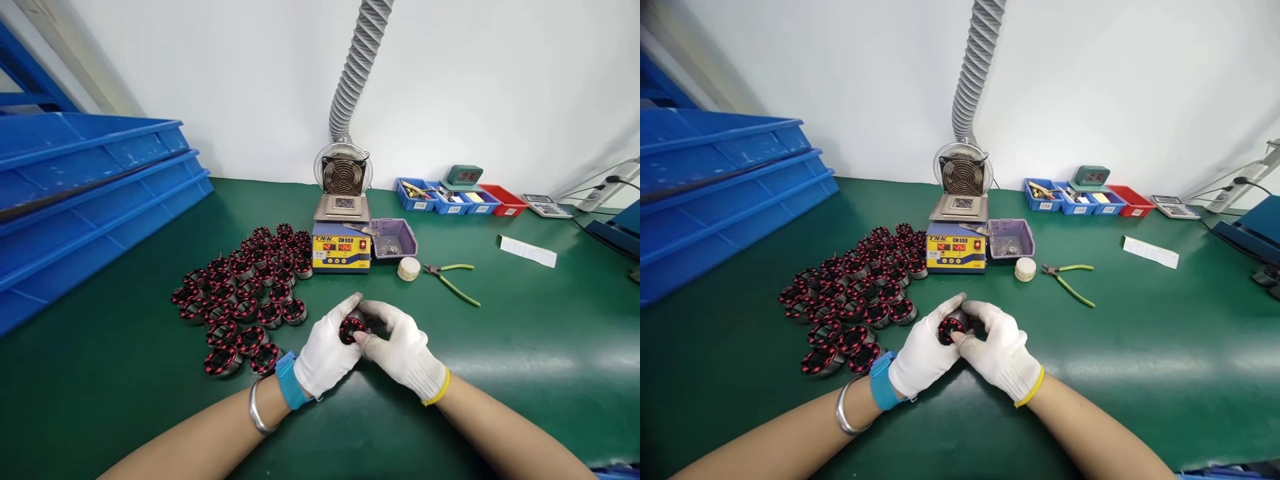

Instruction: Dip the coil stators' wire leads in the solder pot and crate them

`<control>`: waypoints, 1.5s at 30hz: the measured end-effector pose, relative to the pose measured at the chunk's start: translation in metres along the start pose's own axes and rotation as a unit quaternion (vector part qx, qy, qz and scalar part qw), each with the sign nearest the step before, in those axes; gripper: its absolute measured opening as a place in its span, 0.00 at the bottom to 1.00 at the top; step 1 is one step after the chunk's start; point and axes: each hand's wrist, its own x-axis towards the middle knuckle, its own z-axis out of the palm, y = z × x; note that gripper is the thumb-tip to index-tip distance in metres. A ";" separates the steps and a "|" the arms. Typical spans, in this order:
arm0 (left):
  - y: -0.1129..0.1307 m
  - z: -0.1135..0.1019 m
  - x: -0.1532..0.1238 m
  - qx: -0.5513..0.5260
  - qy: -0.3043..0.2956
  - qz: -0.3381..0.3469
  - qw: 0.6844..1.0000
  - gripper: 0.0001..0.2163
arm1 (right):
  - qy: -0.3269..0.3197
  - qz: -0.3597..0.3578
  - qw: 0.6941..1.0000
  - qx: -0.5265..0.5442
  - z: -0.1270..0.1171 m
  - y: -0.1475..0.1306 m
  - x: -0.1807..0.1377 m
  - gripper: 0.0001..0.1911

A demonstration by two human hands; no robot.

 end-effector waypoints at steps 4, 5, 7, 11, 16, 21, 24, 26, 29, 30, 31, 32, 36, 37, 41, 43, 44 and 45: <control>0.006 -0.001 0.002 0.017 0.010 0.012 1.000 0.29 | 0.068 -0.101 0.975 -0.184 -0.007 -0.001 -0.006 0.21; 0.008 -0.002 0.002 0.020 0.009 0.009 1.000 0.28 | 0.077 -0.123 0.967 -0.207 -0.008 -0.001 -0.007 0.21; 0.012 -0.004 0.004 0.017 -0.002 -0.011 1.000 0.23 | 0.090 -0.156 0.956 -0.231 -0.009 -0.002 -0.008 0.20; 0.016 -0.009 0.004 -0.014 -0.072 -0.072 0.995 0.06 | 0.105 -0.166 0.951 -0.240 -0.012 -0.001 -0.008 0.21; 0.017 -0.013 0.001 -0.139 -0.164 -0.093 0.972 0.06 | 0.093 -0.110 0.970 -0.194 -0.016 -0.002 -0.007 0.20; 0.019 -0.014 -0.005 -0.195 -0.159 -0.118 0.961 0.16 | 0.079 -0.087 0.982 -0.149 -0.021 0.003 0.001 0.20; 0.023 -0.017 -0.011 -0.223 -0.100 -0.109 0.964 0.16 | 0.127 -0.074 0.981 -0.127 -0.024 0.013 0.011 0.20; 0.025 -0.020 -0.013 -0.250 -0.012 -0.100 0.963 0.15 | 0.148 -0.049 0.983 -0.098 -0.025 0.017 0.015 0.22; 0.023 -0.022 -0.011 -0.285 0.078 -0.113 0.949 0.16 | 0.139 -0.033 0.987 -0.074 -0.025 0.016 0.014 0.23; 0.022 -0.021 -0.010 -0.292 0.081 -0.121 0.946 0.17 | 0.134 -0.038 0.987 -0.078 -0.024 0.014 0.012 0.23; 0.021 -0.020 -0.008 -0.294 0.070 -0.128 0.945 0.19 | 0.129 -0.046 0.987 -0.085 -0.022 0.011 0.009 0.22; 0.020 -0.019 -0.007 -0.289 0.054 -0.132 0.947 0.21 | 0.124 -0.056 0.987 -0.090 -0.020 0.008 0.006 0.21; 0.020 -0.011 -0.003 -0.195 -0.024 -0.129 0.972 0.18 | 0.102 -0.075 0.988 -0.090 -0.013 0.001 -0.002 0.20; 0.021 -0.010 -0.003 -0.173 -0.032 -0.124 0.977 0.16 | 0.097 -0.072 0.989 -0.089 -0.012 0.000 -0.003 0.20; 0.021 -0.012 -0.008 -0.138 0.004 -0.075 0.988 0.14 | 0.095 -0.052 0.993 -0.054 -0.010 0.002 0.000 0.21; 0.020 -0.018 -0.011 -0.152 0.037 -0.037 0.987 0.13 | 0.103 -0.038 0.994 -0.028 -0.011 0.004 0.003 0.21; 0.020 -0.021 -0.011 -0.163 0.061 -0.026 0.984 0.13 | 0.108 -0.029 0.994 -0.018 -0.012 0.004 0.004 0.21; 0.020 -0.023 -0.011 -0.173 0.087 -0.023 0.981 0.13 | 0.111 -0.019 0.994 -0.009 -0.013 0.004 0.005 0.21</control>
